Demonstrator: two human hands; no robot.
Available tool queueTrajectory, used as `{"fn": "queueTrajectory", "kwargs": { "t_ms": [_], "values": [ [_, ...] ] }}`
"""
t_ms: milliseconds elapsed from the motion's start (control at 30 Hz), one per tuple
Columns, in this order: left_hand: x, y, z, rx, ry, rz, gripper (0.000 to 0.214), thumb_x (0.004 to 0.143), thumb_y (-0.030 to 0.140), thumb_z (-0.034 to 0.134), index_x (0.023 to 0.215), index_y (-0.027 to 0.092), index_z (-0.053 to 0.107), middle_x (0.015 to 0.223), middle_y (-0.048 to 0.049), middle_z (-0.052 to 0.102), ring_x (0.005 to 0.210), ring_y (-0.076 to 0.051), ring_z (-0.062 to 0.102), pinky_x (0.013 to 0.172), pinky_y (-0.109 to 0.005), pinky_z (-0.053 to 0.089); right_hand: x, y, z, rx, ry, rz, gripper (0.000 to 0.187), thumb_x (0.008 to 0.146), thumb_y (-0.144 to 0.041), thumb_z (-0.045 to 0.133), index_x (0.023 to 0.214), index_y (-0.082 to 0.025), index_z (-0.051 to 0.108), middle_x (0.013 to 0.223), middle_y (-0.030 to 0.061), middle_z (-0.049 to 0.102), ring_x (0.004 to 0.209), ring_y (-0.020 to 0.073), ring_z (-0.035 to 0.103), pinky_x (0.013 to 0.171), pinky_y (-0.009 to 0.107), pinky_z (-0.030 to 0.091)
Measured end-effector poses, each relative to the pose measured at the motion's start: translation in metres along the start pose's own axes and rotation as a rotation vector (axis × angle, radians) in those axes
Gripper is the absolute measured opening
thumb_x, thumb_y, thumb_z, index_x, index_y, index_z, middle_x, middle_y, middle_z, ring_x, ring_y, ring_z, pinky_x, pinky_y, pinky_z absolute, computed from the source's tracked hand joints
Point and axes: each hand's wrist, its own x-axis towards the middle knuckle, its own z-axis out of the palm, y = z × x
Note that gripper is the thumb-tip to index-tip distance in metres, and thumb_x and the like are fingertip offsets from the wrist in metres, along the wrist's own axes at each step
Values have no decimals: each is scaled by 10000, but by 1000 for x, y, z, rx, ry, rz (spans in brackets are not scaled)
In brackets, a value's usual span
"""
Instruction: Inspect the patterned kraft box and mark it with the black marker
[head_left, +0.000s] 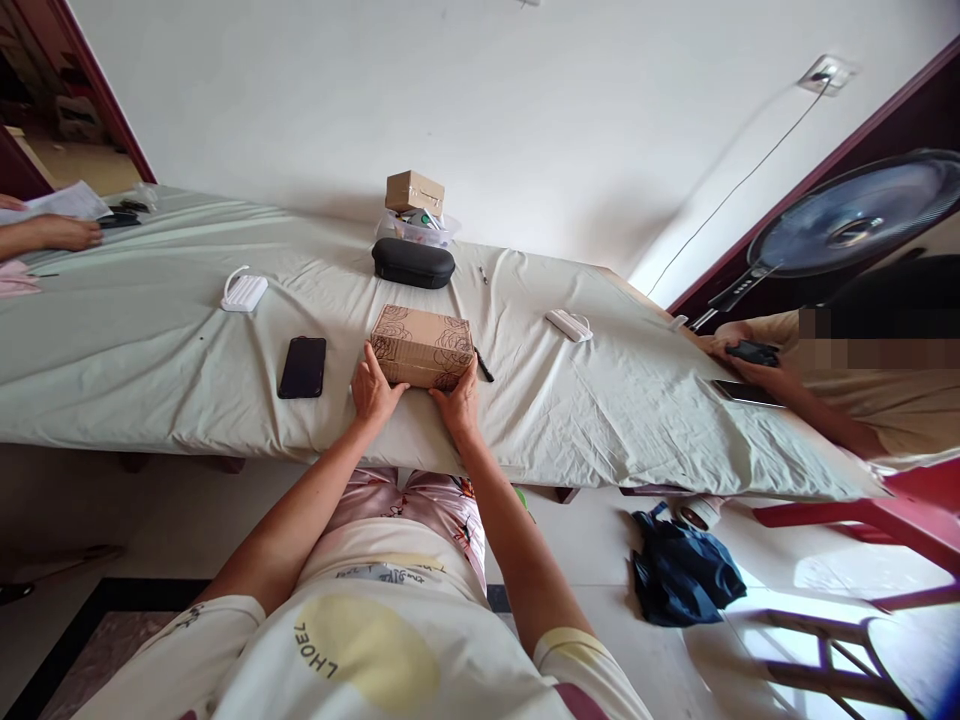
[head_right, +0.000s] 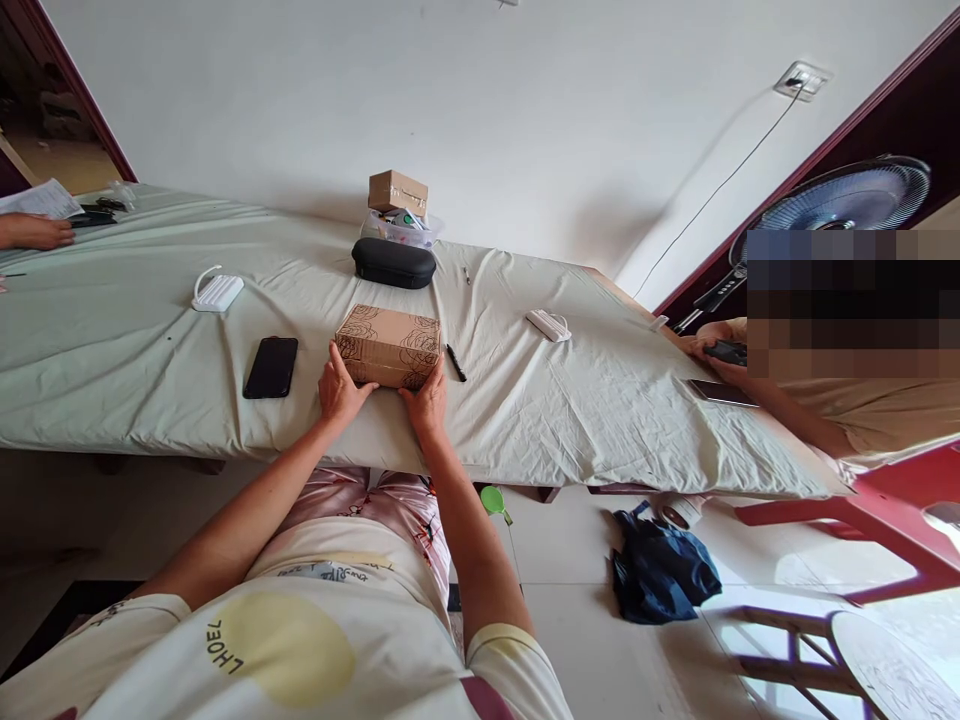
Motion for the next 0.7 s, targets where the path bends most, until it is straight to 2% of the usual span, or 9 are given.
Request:
{"fn": "queueTrajectory", "kwargs": {
  "t_ms": [133,200,267,333,400,533,633,700],
  "values": [
    [2,-6,3,-58,16,2,1103,822,244,803,1659,86,101,1412,-301,578,1347,-451,578,1108,-561,475,1,5,1,15,-23,-32,955,838,-225,642,1661,-106,174,1519,249,522,1435,334,501,1164,514,468],
    [4,-9,5,-89,41,4,1099,819,200,770,1660,87,71,1496,-317,513,1421,-447,518,1150,-570,446,2,6,0,32,-33,-34,880,853,-231,594,1650,-126,238,1380,208,640,1273,309,619,1078,498,533],
    [5,-11,6,-104,52,1,1093,805,162,742,1658,69,64,1576,-339,418,1490,-453,441,1190,-581,411,1,5,-1,62,-41,-42,813,874,-263,571,1631,-150,297,1141,131,735,1038,267,695,960,453,584],
    [6,-12,7,-116,44,-1,1076,787,130,715,1655,47,86,1624,-355,334,1533,-467,376,1218,-595,379,-1,1,-4,97,-43,-66,740,896,-309,572,1592,-166,363,923,50,737,848,225,696,855,394,596],
    [7,-14,7,-137,38,13,1052,772,113,693,1655,46,126,1662,-350,272,1566,-474,317,1245,-609,342,-3,-3,-8,125,-38,-104,663,913,-355,584,1534,-179,429,827,9,713,765,197,684,786,344,585],
    [10,-21,10,-204,43,50,980,779,127,645,1655,79,207,1706,-290,247,1605,-444,251,1289,-604,281,-9,-9,-13,142,-38,-189,578,918,-411,608,1440,-198,485,777,-12,703,698,174,671,713,299,565],
    [12,-26,12,-254,47,58,844,858,170,567,1638,68,261,1700,-278,279,1605,-399,280,1297,-580,283,-11,-12,-13,129,-52,-259,534,927,-429,600,1403,-205,511,756,-12,699,671,171,655,719,305,570],
    [13,-27,12,-280,47,91,715,932,239,519,1606,81,340,1695,-260,310,1603,-368,297,1305,-560,278,-12,-14,-12,90,-107,-318,425,960,-414,565,1337,-217,575,752,-2,699,669,168,650,745,311,572]
  ]
}}
